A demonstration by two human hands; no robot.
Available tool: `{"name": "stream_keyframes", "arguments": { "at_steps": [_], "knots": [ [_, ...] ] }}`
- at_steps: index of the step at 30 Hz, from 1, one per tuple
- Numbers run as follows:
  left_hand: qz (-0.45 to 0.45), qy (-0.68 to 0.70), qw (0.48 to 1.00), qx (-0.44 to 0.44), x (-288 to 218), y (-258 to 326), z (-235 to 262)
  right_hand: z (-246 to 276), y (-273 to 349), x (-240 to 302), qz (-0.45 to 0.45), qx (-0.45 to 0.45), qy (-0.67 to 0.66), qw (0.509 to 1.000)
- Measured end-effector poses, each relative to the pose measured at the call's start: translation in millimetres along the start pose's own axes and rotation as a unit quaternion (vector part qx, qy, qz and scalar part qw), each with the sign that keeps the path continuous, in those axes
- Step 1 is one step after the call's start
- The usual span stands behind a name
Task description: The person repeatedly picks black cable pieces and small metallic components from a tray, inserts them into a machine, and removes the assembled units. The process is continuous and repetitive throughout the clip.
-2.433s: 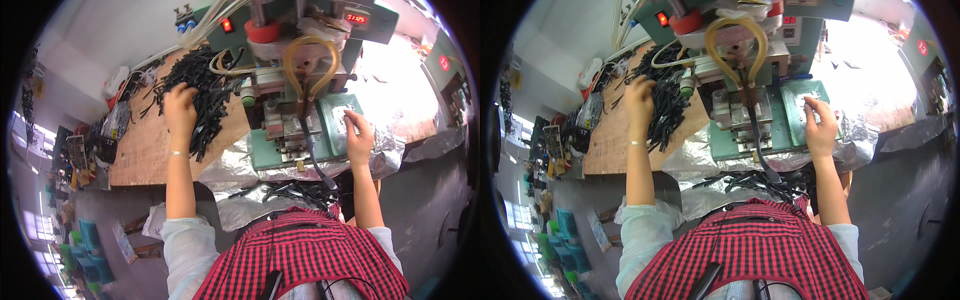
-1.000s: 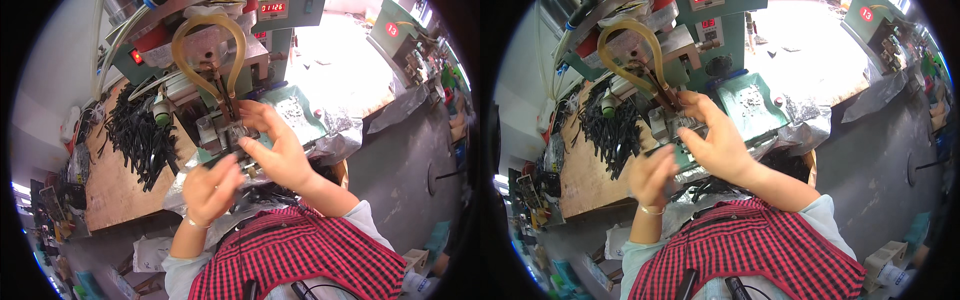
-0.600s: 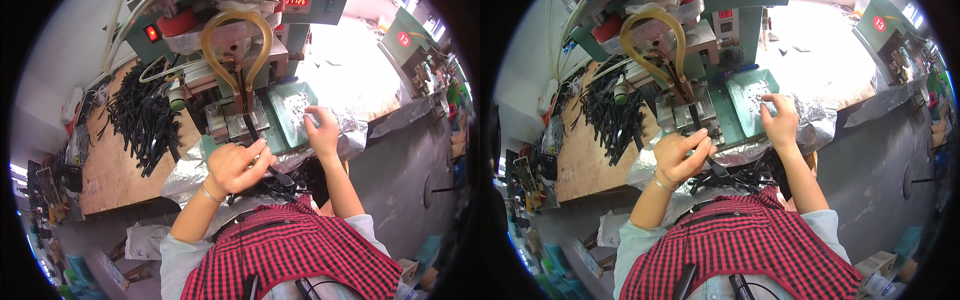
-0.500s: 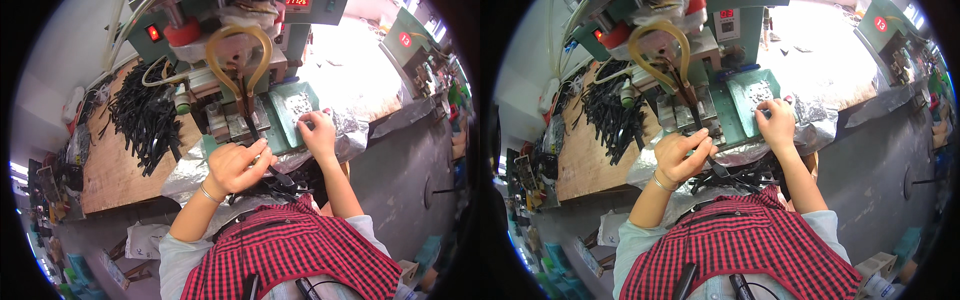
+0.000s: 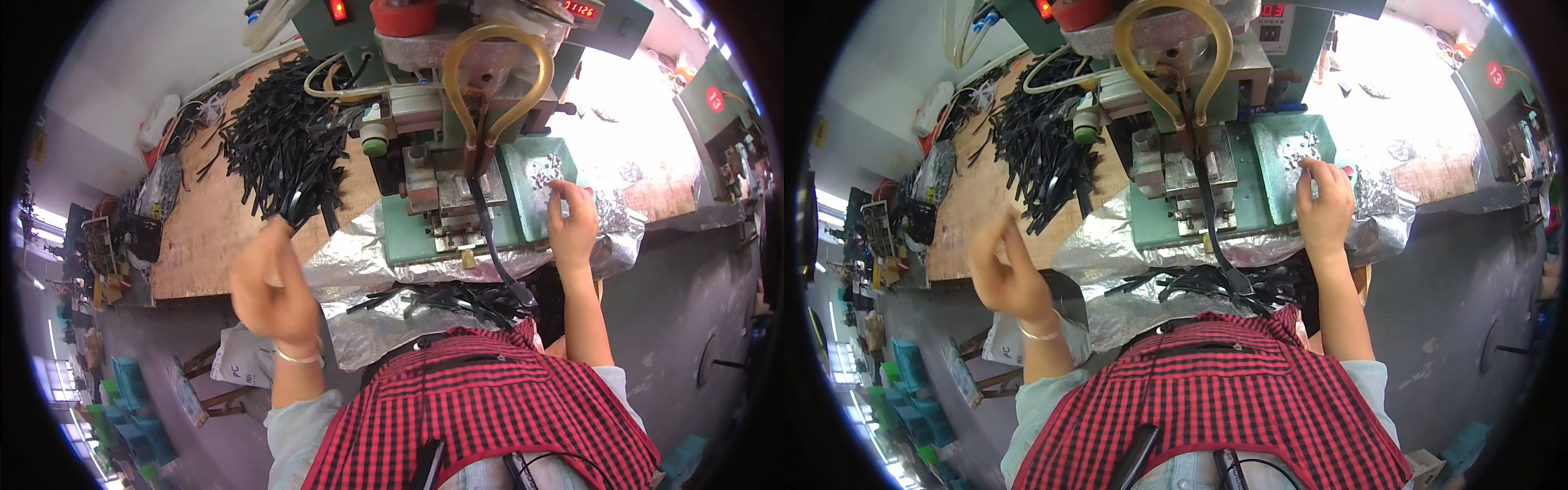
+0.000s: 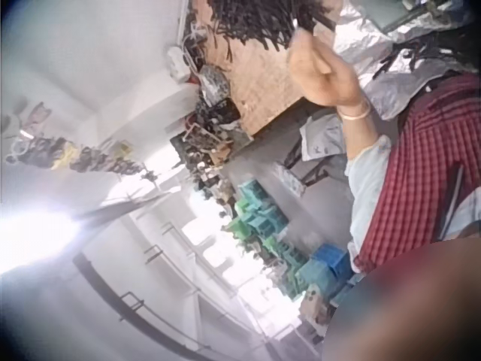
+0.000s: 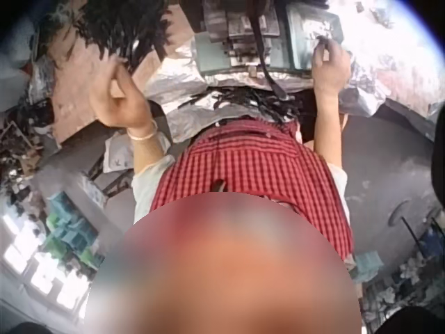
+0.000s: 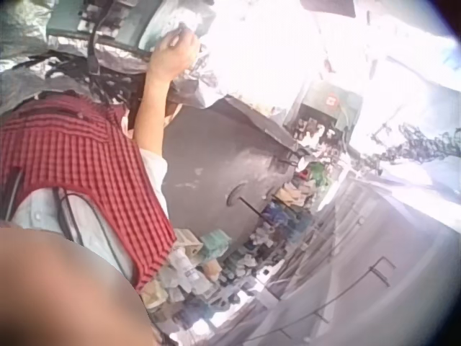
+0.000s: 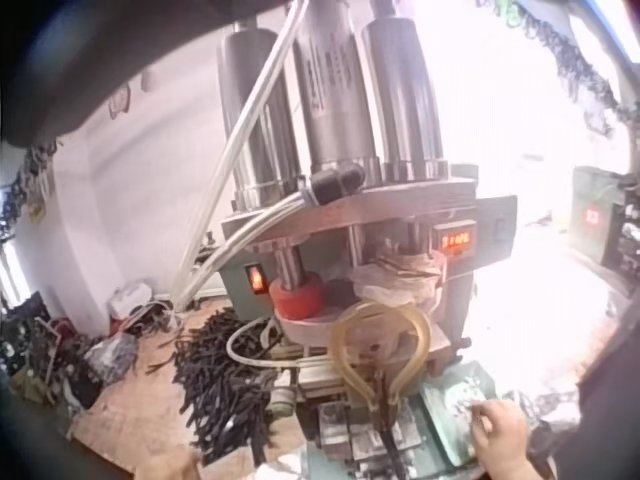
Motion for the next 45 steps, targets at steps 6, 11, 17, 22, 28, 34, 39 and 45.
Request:
{"name": "stream_keyframes", "arguments": {
  "at_steps": [6, 11, 17, 22, 28, 34, 39, 45],
  "knots": [
    [0.022, -0.233, 0.936, 0.264, 127, 28, -121, -26, -11, -10, -0.091, 0.009, -0.168, 0.982],
    [0.01, -0.22, 0.953, 0.211, 164, 69, -162, -7, 19, -44, -0.182, 0.018, -0.139, 0.973],
    [0.247, 0.158, 0.956, 0.0, 180, 47, -134, 61, 59, -66, -0.155, -0.036, -0.021, 0.987],
    [0.369, 0.37, 0.852, 0.0, 163, 34, -112, 56, 60, -72, -0.207, -0.031, -0.103, 0.972],
    [0.333, 0.361, 0.859, 0.147, 150, 61, -155, 12, -25, 44, -0.117, 0.051, -0.336, 0.933],
    [0.487, 0.333, 0.789, 0.173, 140, 110, -157, -45, -34, 88, -0.141, 0.066, -0.453, 0.878],
    [0.35, 0.37, 0.859, 0.053, 78, 40, -120, -45, -27, 84, -0.199, 0.055, -0.527, 0.824],
    [-0.049, 0.342, 0.937, 0.044, -46, -4, -77, -23, -36, 115, -0.191, 0.083, -0.577, 0.79]
  ]
}}
Point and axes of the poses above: each hand's wrist, its own y-axis away from the middle knuckle, its own z-axis out of the back of the hand, x = y × z, the point moved 9 cm from there along -y, towards the middle knuckle, and after that the axes turned 3 degrees about x, right-handed, at the moved point
